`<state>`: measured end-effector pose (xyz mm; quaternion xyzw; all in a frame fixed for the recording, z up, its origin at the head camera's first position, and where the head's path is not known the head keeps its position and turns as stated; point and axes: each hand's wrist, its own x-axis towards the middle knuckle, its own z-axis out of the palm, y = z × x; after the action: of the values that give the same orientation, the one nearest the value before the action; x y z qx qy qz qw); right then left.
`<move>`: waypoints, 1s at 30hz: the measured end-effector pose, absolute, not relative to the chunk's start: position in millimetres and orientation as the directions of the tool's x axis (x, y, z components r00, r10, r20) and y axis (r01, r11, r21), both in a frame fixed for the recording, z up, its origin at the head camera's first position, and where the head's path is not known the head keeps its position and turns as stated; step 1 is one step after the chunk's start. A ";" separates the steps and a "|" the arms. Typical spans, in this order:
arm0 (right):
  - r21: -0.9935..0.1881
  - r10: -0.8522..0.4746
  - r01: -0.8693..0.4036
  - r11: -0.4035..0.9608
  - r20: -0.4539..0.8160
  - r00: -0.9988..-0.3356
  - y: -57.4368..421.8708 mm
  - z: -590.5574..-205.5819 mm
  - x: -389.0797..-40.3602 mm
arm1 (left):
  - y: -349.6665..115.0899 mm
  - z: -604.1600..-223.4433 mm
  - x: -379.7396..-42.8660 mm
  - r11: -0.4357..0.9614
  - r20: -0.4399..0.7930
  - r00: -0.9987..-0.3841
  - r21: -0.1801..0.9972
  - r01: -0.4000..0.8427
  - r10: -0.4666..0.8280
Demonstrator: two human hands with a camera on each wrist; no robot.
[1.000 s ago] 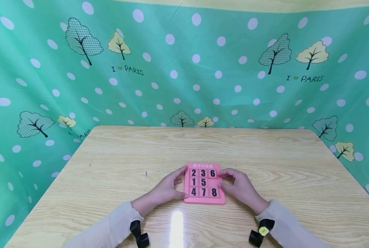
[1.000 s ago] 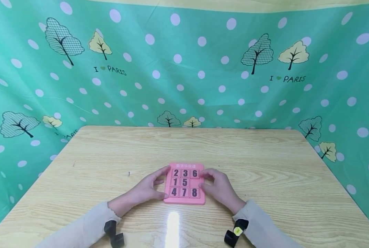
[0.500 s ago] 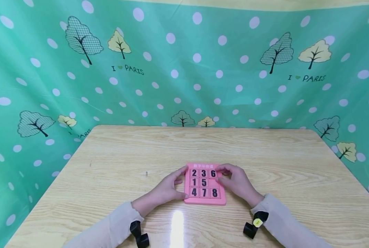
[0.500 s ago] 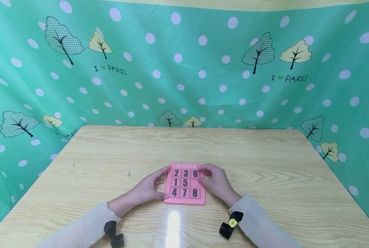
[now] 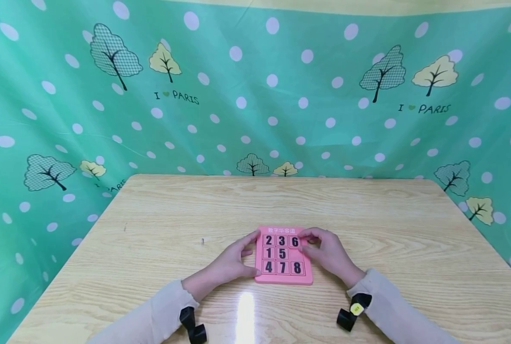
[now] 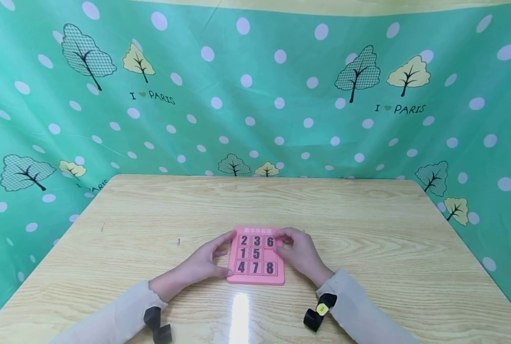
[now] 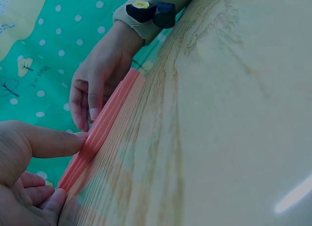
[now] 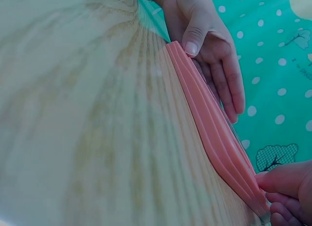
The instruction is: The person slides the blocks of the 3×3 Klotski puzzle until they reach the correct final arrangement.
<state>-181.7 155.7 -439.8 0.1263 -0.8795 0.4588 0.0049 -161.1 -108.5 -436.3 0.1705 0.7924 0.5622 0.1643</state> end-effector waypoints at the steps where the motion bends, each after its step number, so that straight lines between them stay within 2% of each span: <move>1: -0.807 -0.216 -0.223 0.547 0.121 -0.969 155.7 -439.9 -181.4 | -108.5 -436.4 -161.0 0.310 -0.069 -0.888 0.947 0.085 0.455; 30: -0.810 -0.287 -0.295 0.507 0.163 -0.944 162.1 -439.2 -157.9 | -108.8 -436.5 -162.0 0.308 -0.061 -0.886 0.947 0.094 0.459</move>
<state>-157.9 162.1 -439.2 0.1676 -0.8680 0.4674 0.0039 -162.0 -108.8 -436.5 0.1745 0.7920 0.5619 0.1626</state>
